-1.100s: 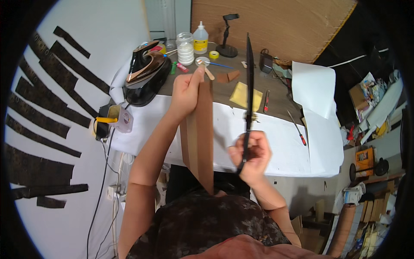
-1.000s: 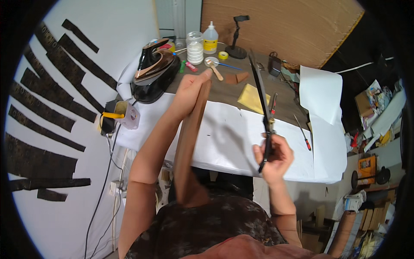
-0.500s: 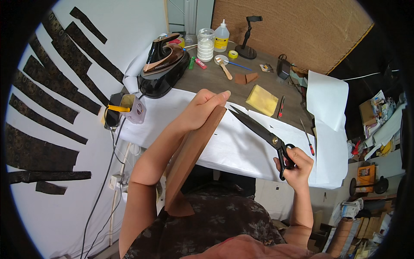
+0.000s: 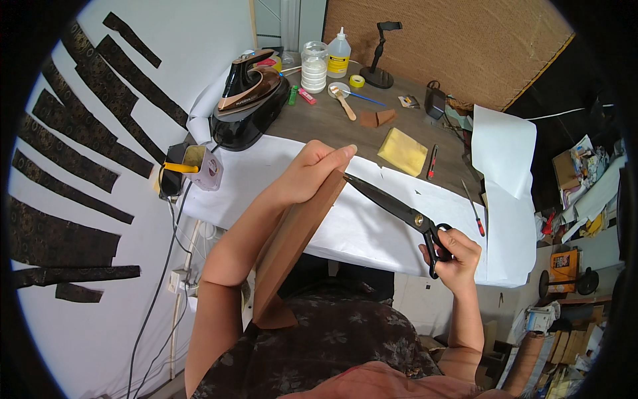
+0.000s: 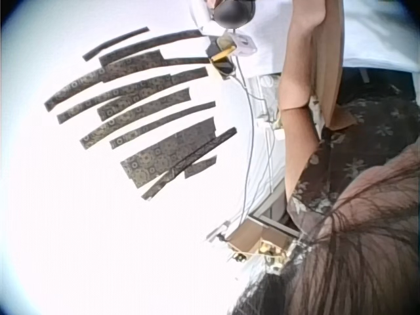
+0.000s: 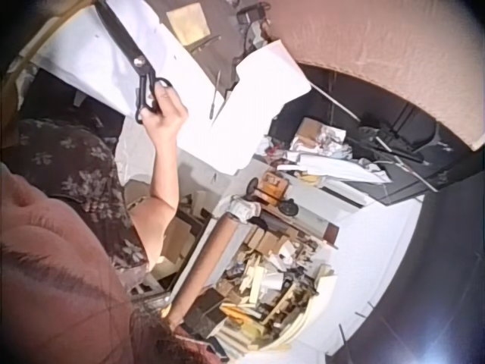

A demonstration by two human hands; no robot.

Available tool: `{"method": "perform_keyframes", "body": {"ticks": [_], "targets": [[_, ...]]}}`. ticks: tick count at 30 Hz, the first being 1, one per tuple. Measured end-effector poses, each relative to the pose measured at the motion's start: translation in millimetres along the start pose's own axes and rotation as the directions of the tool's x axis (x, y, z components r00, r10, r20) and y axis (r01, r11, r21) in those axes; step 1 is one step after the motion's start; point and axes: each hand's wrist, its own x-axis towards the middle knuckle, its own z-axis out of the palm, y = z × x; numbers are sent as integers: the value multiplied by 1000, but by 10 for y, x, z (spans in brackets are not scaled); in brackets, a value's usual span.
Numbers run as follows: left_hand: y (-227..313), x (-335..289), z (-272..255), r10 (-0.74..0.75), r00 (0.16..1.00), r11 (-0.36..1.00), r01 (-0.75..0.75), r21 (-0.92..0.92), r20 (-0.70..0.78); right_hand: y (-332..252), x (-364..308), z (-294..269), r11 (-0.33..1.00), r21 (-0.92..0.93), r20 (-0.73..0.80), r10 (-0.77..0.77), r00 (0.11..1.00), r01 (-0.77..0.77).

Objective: The person cuts a brown fabric piece with scissors, irons it, applies glue with a brush, presses it with a yellow sponge, and trims the edges. The person repeats cutting and ironing steps to shape the fabric.

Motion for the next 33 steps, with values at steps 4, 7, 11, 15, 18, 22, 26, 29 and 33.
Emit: {"method": "perform_keyframes", "body": {"ticks": [4, 7, 11, 15, 18, 22, 26, 29, 33], "targets": [[-7, -7, 2, -9, 1000, 1000, 9, -7, 5, -1, -4, -1, 1000, 14, 10, 5, 1000, -5], [-16, -7, 6, 6, 1000, 1000, -6, -9, 3, 2, -8, -6, 1000, 15, 21, 11, 1000, -11], [-39, -11, 10, 10, 1000, 1000, -10, -13, 2, 9, -10, -16, 1000, 20, 31, -4, 1000, 4], [-58, -9, 3, 11, 1000, 1000, -11, -26, 14, 22, -19, -24, 1000, 17, 47, 0, 999, -1], [-56, -9, 1, 13, 1000, 1000, -12, -28, 24, 40, -26, -28, 1000, -3, 39, -29, 999, 29], [-43, -29, 21, -21, 1000, 1000, 21, -14, 5, 66, -21, -34, 997, 49, 1, -54, 999, 54], [-43, -33, 27, -1, 1000, 1000, 1, -15, 22, 63, -16, -44, 996, 44, 17, -76, 997, 75], [-52, -32, 24, 3, 999, 1000, -2, -29, 33, 41, -12, -47, 996, 44, 22, -80, 997, 79], [-53, -39, 27, 9, 999, 1000, -8, -30, 37, 17, -5, -39, 998, 28, 36, -62, 997, 61]]}}
